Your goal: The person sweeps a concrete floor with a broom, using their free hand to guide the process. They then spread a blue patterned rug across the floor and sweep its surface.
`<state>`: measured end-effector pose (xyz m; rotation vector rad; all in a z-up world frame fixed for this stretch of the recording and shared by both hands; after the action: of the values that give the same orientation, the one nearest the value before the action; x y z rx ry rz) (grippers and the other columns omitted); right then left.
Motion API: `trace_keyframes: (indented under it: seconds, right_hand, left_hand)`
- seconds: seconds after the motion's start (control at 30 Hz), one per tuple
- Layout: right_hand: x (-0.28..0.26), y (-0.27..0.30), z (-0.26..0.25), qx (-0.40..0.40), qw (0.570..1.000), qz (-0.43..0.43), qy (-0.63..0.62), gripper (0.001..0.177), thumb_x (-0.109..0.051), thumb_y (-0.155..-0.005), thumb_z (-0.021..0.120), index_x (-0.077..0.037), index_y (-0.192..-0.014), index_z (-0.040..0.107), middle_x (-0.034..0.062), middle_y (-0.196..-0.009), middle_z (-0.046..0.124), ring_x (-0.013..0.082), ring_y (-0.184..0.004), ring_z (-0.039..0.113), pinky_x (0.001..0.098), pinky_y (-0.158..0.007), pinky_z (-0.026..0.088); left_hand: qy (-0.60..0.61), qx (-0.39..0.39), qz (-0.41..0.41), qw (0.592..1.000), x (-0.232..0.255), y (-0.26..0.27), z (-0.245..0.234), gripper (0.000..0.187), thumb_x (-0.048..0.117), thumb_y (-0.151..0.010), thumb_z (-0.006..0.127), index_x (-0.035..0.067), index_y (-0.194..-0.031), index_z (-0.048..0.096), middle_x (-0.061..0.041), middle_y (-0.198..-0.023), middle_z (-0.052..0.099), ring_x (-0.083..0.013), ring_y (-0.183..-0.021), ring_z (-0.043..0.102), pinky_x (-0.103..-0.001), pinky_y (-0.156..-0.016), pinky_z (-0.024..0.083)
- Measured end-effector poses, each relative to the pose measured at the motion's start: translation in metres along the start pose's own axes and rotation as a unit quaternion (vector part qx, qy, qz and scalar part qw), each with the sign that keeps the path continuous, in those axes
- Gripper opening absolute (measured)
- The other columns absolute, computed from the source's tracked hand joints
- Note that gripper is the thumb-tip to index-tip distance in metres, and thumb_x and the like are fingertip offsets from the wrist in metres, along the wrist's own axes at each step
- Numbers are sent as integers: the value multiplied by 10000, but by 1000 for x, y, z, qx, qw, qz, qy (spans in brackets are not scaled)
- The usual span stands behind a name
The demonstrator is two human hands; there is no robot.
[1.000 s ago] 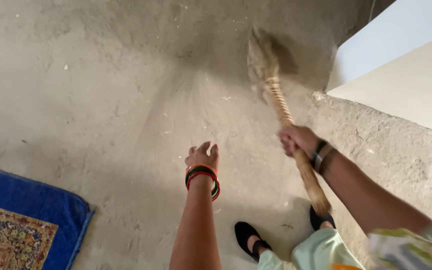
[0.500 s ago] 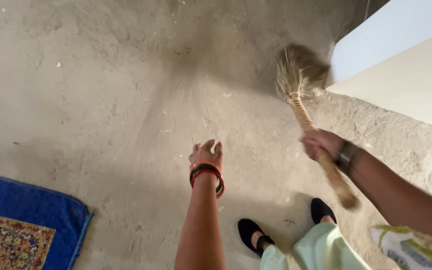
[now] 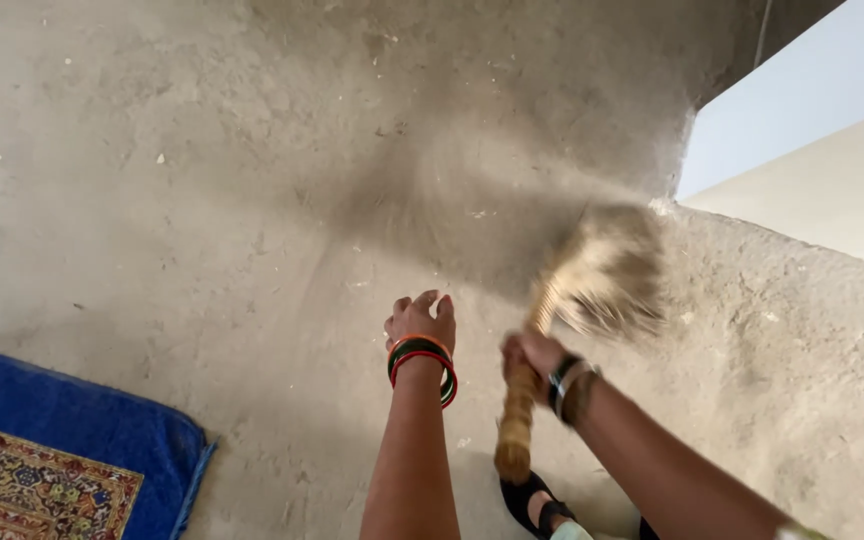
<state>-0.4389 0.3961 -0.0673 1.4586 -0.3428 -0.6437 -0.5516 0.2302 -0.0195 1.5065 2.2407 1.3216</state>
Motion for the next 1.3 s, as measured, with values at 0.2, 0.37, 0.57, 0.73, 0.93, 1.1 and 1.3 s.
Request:
trace_keyframes:
  seconds: [0.2, 0.37, 0.57, 0.73, 0.93, 1.1, 1.3]
  right_hand:
    - [-54, -19, -33, -121, 988, -94, -23, 209, -64, -931, 644, -120, -788, 504, -31, -576, 481, 87, -408, 446, 245, -372, 404]
    - [-24, 24, -39, 35, 985, -168, 6, 194, -36, -899, 644, -83, -792, 489, 23, -604, 497, 137, -437, 462, 316, -390, 419]
    - [-65, -59, -67, 90, 985, -133, 67, 136, -17, -915, 519, -58, -795, 570, 58, -636, 572, 167, -506, 567, 329, -463, 514]
    - [-163, -56, -63, -34, 998, -27, -40, 208, -78, -988, 544, -51, -790, 602, -61, -535, 471, 63, -415, 469, 209, -409, 460]
    - [-173, -81, -108, -218, 970, -104, 14, 299, -126, -937, 569, -148, -664, 449, -56, -468, 447, 80, -320, 429, 244, -270, 380]
    - [-86, -113, -129, -8, 998, -13, -65, 313, -339, -861, 454, -85, -682, 489, 2, -484, 431, 141, -348, 413, 317, -299, 380]
    - [-135, -21, -50, 18, 996, 7, 86, 144, -3, -888, 631, -46, -793, 531, 4, -573, 506, 126, -445, 477, 274, -415, 453]
  left_hand:
    - [-12, 11, 2, 1000, 2, -4, 4, 415, 501, -967, 540, 363, -1345, 639, -12, -1577, 381, -257, -1459, 349, -486, -1207, 303]
    - [-9, 24, 11, 1000, 24, -1, 0, 403, 502, -962, 554, 361, -1325, 659, -8, -1564, 415, -272, -1453, 366, -476, -1202, 333]
    - [1, 17, 27, 999, 60, 8, 15, 401, 500, -950, 561, 369, -1316, 657, -8, -1556, 417, -262, -1454, 359, -479, -1195, 339]
    - [29, 22, 46, 998, 73, 6, 19, 401, 497, -946, 558, 351, -1306, 661, -4, -1551, 417, -245, -1459, 348, -472, -1194, 326]
    - [21, 43, 13, 999, 85, -10, 13, 430, 520, -946, 554, 359, -1332, 654, -6, -1581, 417, -284, -1437, 396, -473, -1177, 384]
    - [10, 42, -2, 999, 108, -18, 18, 425, 508, -938, 591, 345, -1323, 663, -15, -1560, 428, -298, -1441, 376, -485, -1175, 367]
    - [25, 41, -1, 999, 137, -26, 24, 438, 517, -941, 583, 360, -1344, 648, -9, -1559, 436, -277, -1443, 390, -472, -1184, 377]
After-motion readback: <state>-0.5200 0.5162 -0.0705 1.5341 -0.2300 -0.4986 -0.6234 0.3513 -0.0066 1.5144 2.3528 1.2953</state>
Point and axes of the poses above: each hand's wrist, its own y-axis away from the middle knuckle, its own z-axis out of the palm, x = y × z, the point moved 5 cm from there along -y, towards the middle knuckle
